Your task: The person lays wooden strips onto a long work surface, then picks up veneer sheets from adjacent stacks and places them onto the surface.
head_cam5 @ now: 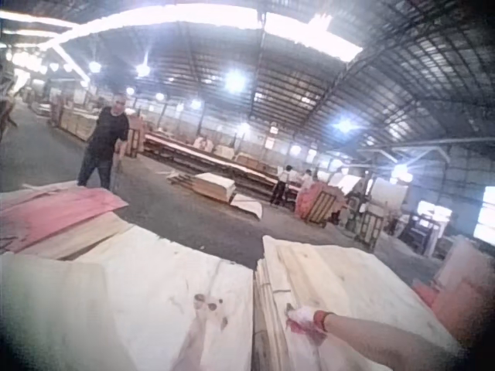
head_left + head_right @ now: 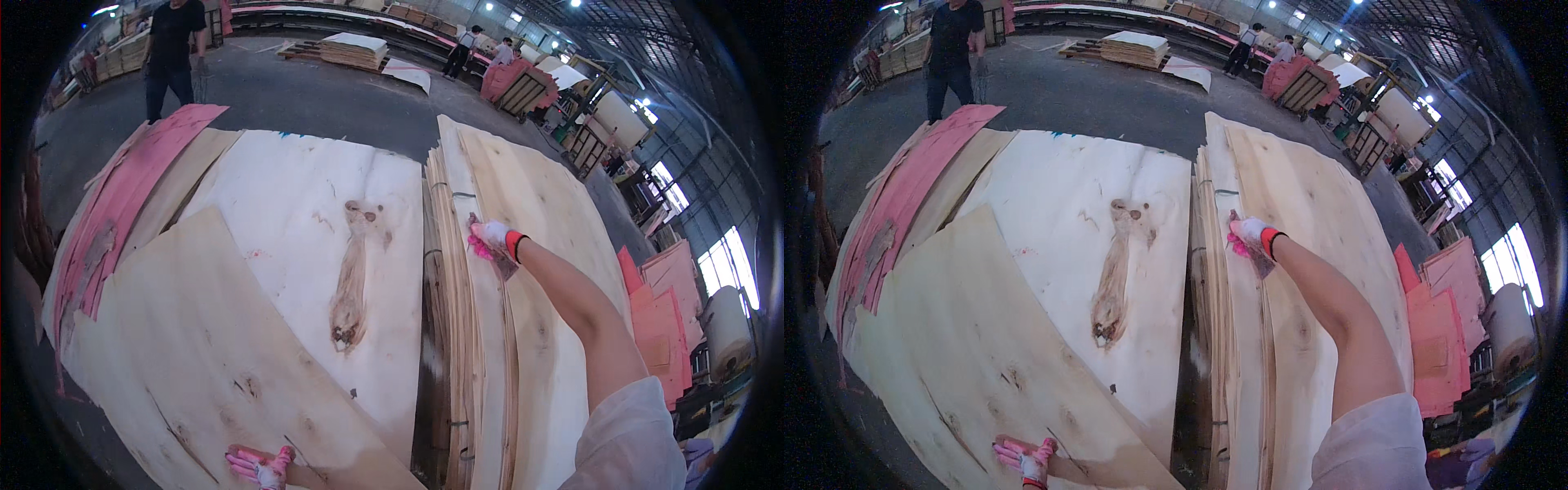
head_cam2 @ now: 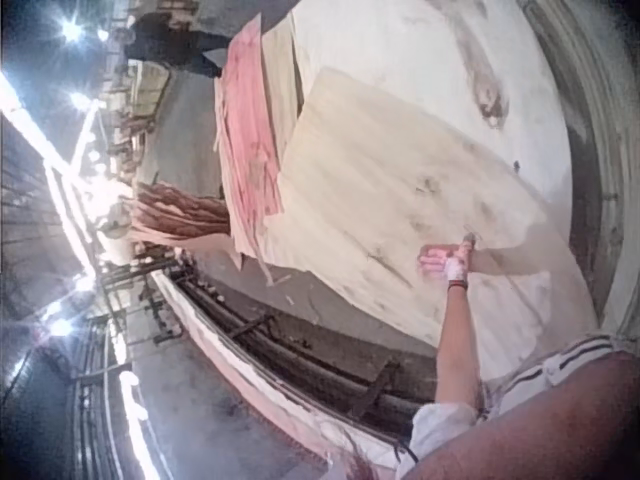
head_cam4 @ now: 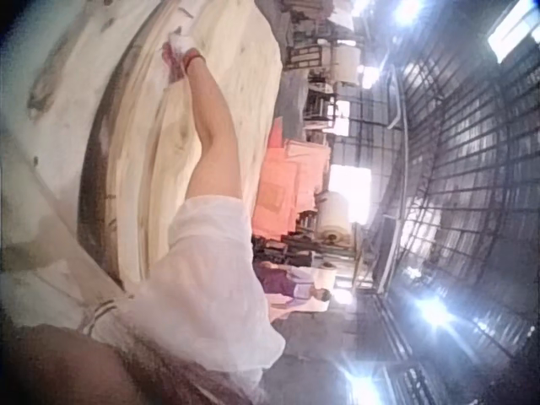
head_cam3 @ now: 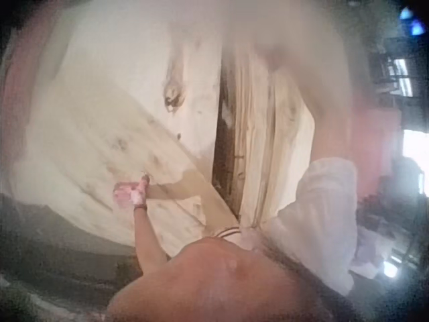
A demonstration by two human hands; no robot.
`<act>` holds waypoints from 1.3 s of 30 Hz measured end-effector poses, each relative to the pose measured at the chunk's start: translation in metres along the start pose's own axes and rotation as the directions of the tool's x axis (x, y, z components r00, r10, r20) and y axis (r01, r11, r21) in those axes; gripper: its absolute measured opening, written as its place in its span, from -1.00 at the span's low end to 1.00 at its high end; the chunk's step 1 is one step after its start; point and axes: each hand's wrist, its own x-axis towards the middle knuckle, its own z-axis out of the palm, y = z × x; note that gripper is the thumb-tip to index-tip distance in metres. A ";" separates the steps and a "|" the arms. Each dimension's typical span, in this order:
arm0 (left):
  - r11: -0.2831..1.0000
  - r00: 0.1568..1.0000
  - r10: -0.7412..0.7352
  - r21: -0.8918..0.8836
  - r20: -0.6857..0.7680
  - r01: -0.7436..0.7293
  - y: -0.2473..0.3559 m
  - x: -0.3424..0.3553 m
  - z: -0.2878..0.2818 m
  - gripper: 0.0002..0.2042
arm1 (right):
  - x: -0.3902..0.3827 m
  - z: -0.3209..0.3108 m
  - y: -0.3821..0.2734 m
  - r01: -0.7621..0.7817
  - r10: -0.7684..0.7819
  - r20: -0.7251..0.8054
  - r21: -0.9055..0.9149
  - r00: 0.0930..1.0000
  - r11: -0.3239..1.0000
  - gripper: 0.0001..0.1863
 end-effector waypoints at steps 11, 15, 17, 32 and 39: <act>0.935 0.990 0.130 0.339 -0.061 -0.102 0.012 -0.015 0.009 -0.14 | -0.002 -0.018 -0.018 0.216 -0.180 -0.254 0.119 0.950 0.969 -0.66; 0.919 0.988 0.124 0.387 -0.087 -0.082 0.011 -0.018 0.006 -0.09 | 0.037 -0.019 -0.033 0.182 -0.322 -0.269 -0.438 0.908 0.880 -0.65; 0.912 0.987 0.121 0.404 -0.102 -0.070 0.012 -0.019 0.005 -0.06 | 0.056 -0.015 -0.036 0.150 -0.275 -0.250 -0.425 0.928 0.893 -0.65; 0.880 0.984 0.102 0.475 -0.149 -0.020 0.019 -0.018 0.021 0.15 | 0.064 -0.029 -0.040 -0.255 0.305 0.078 -0.379 0.949 0.890 -0.63; 0.675 0.910 0.280 0.737 -0.307 0.040 -0.002 0.000 0.009 0.26 | 0.009 -0.006 -0.009 -0.079 0.079 0.048 0.009 0.996 0.997 -0.58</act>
